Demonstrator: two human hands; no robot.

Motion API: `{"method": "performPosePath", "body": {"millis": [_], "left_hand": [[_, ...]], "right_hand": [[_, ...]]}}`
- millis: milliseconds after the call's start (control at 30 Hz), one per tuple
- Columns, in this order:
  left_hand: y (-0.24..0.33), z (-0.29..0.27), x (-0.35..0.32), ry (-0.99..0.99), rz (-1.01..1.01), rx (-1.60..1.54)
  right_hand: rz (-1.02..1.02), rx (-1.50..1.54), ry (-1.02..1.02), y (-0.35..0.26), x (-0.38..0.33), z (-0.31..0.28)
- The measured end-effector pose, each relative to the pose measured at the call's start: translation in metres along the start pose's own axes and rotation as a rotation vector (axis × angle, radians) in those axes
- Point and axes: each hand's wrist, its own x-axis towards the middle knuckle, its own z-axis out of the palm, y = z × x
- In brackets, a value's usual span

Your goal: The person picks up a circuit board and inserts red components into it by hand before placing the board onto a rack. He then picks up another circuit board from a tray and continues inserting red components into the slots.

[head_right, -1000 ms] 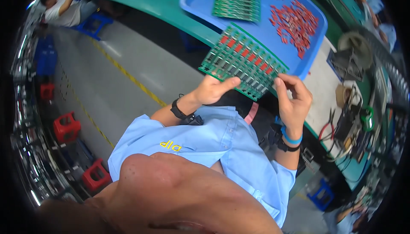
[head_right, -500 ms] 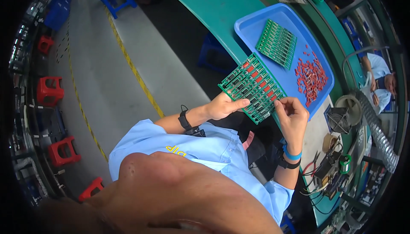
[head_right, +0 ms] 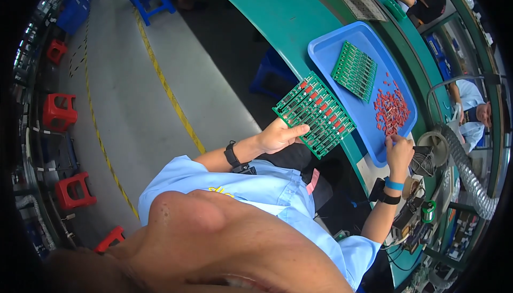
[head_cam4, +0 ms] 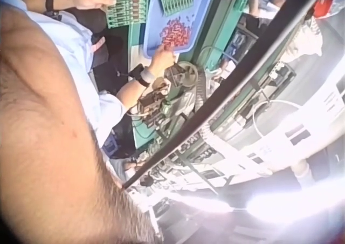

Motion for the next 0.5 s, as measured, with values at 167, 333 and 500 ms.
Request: {"method": "performPosePath", "body": {"millis": [167, 333, 500], "left_hand": [[0.005, 0.001, -0.003, 0.010, 0.010, 0.006], [0.004, 0.000, -0.004, 0.024, 0.022, 0.005], [0.001, 0.000, 0.000, 0.025, 0.011, 0.008]], "right_hand": [[0.043, -0.067, -0.127, -0.003, 0.018, 0.012], [0.064, 0.158, -0.147, 0.008, 0.033, 0.031], [0.069, 0.239, -0.206, 0.009, 0.034, 0.024]]}}
